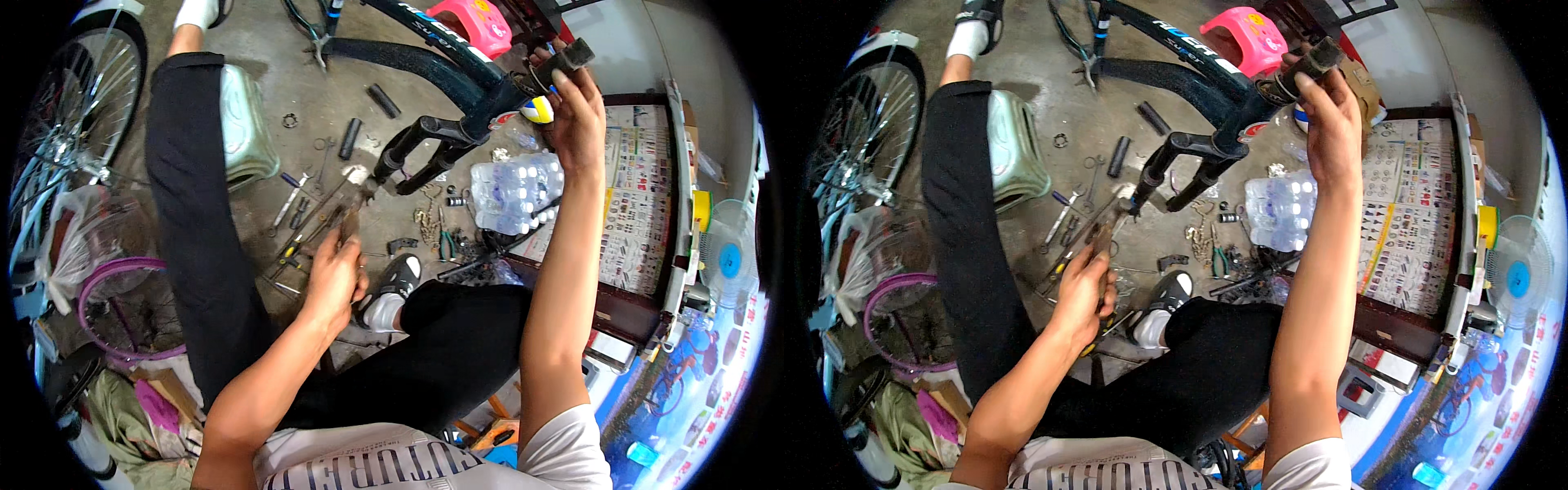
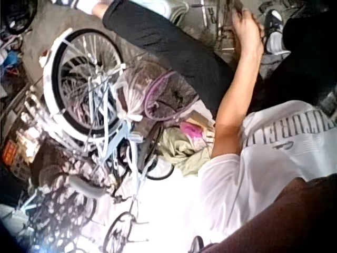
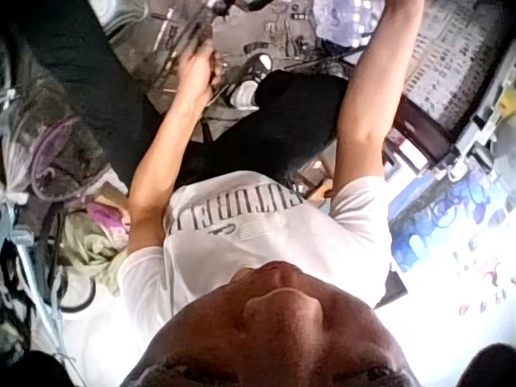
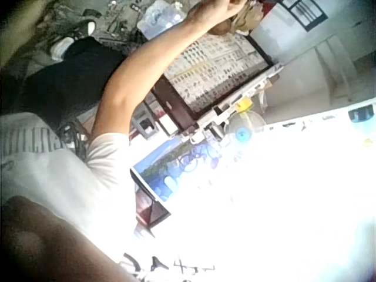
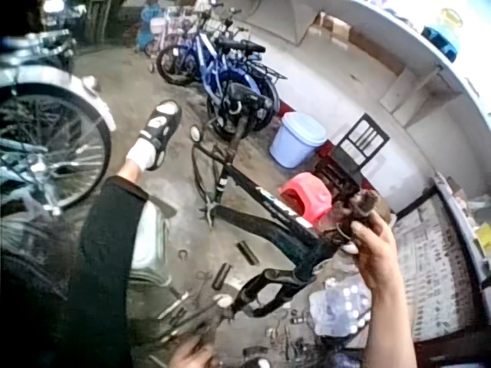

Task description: The person uses a hammer to tap and detach components from a bicycle front fork assembly while sitting on the floor.

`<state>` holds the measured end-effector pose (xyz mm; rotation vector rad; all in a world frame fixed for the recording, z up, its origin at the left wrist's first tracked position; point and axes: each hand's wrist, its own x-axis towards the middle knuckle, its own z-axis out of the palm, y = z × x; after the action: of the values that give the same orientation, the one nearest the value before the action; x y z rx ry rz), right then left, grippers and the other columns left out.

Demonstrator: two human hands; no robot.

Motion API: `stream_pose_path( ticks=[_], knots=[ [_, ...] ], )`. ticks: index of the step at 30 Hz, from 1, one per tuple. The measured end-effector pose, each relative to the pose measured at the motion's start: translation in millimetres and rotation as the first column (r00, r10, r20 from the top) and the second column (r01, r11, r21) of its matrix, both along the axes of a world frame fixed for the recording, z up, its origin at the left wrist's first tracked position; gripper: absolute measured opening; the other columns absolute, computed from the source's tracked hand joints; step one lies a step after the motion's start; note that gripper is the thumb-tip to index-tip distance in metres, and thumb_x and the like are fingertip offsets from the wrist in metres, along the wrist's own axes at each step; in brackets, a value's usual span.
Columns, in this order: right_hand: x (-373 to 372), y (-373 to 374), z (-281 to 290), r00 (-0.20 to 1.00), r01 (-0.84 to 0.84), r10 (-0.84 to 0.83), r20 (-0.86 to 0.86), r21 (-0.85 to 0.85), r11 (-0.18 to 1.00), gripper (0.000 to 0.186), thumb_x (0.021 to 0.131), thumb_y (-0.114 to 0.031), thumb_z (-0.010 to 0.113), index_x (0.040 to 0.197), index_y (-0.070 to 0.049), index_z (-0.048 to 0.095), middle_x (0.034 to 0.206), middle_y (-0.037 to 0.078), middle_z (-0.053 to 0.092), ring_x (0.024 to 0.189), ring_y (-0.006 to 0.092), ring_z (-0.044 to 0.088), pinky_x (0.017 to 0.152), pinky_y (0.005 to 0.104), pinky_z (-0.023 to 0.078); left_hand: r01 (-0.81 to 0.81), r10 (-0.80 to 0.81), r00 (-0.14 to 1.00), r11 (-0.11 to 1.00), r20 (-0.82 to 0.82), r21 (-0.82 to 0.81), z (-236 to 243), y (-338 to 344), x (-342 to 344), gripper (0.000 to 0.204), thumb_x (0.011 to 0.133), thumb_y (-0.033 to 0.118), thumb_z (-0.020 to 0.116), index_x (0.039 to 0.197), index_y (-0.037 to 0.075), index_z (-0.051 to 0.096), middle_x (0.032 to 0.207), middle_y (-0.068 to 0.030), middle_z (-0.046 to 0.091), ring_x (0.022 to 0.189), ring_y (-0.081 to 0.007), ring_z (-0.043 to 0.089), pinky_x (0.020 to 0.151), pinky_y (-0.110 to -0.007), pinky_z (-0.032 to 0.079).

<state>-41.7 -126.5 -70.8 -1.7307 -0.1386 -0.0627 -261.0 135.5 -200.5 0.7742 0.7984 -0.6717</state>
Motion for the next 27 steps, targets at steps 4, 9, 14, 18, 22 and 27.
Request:
stream_pose_path(
  ticks=[4, 9, 14, 18, 22, 27],
  knots=[
    [-19.6, -6.2, -13.9, 0.988, 0.114, -0.119, -0.094, -0.056, 0.992, 0.052, 0.093, -0.008, 0.058, 0.143, 0.002, 0.047, 0.137, 0.012, 0.059, 0.125, 0.0183, 0.055, 0.107, 0.0336, 0.04, 0.012, -0.014, 0.995, 1.0, -0.097, -0.018, -37.2, 0.1, -17.0, 0.026, 0.102, 0.023, 0.053, 0.125, 0.011, 0.05, 0.078, 0.0005, 0.052, 0.052, -0.0077, 0.044, 0.042, -0.025, 0.03],
    [-19.2, -5.2, -21.3, 0.992, 0.096, -0.097, -0.077, -0.013, 0.995, 0.055, 0.095, -0.01, 0.061, 0.147, 0.0, 0.044, 0.144, 0.014, 0.053, 0.126, 0.018, 0.054, 0.104, 0.0319, 0.041, -0.024, 0.017, 0.985, 0.999, -0.174, -0.039, -57.5, 0.4, -17.4, 0.017, 0.101, 0.023, 0.053, 0.116, 0.015, 0.051, 0.076, 0.0022, 0.052, 0.051, -0.008, 0.045, 0.042, -0.025, 0.031],
    [-5.3, -14.1, -17.9, 0.997, -0.008, 0.025, -0.067, 0.245, 0.969, 0.061, 0.099, -0.032, 0.054, 0.149, 0.0, 0.038, 0.148, 0.021, 0.047, 0.137, 0.0297, 0.045, 0.117, 0.0445, 0.031, -0.043, 0.04, 0.98, 0.999, -0.194, -0.013, -58.9, 5.9, -10.0, 0.016, 0.101, 0.022, 0.05, 0.114, 0.012, 0.05, 0.079, -0.0002, 0.05, 0.05, -0.0098, 0.044, 0.042, -0.026, 0.031],
    [11.9, -5.3, -1.6, 0.993, -0.121, 0.112, 0.049, 0.238, 0.964, 0.053, 0.103, -0.021, 0.05, 0.146, 0.006, 0.037, 0.145, 0.026, 0.048, 0.136, 0.0355, 0.047, 0.115, 0.0466, 0.036, -0.063, 0.062, 0.978, 0.998, -0.198, 0.001, -63.2, 11.9, -9.3, 0.018, 0.102, 0.023, 0.05, 0.116, 0.012, 0.051, 0.079, 0.001, 0.05, 0.053, -0.0093, 0.045, 0.044, -0.025, 0.032],
    [17.8, -2.5, 0.0, 0.993, -0.06, 0.047, 0.109, 0.122, 0.991, 0.044, 0.102, -0.012, 0.053, 0.139, 0.01, 0.044, 0.122, 0.021, 0.065, 0.113, 0.0314, 0.065, 0.098, 0.0404, 0.053, -0.058, 0.062, 0.979, 0.998, -0.195, 0.029, -62.6, 21.2, -4.9, 0.019, 0.103, 0.024, 0.049, 0.118, 0.012, 0.05, 0.078, 0.001, 0.05, 0.053, -0.009, 0.045, 0.044, -0.025, 0.032],
    [18.4, 3.9, 6.5, 0.991, 0.033, -0.044, 0.13, 0.086, 0.996, 0.035, 0.097, -0.005, 0.063, 0.127, 0.011, 0.054, 0.112, 0.021, 0.068, 0.101, 0.0303, 0.07, 0.091, 0.0375, 0.056, -0.083, 0.093, 0.986, 0.994, -0.139, 0.077, -57.5, 30.4, -0.2, 0.026, 0.103, 0.023, 0.049, 0.125, 0.01, 0.05, 0.077, 0.0008, 0.053, 0.054, -0.0082, 0.045, 0.044, -0.025, 0.032]
  ],
)
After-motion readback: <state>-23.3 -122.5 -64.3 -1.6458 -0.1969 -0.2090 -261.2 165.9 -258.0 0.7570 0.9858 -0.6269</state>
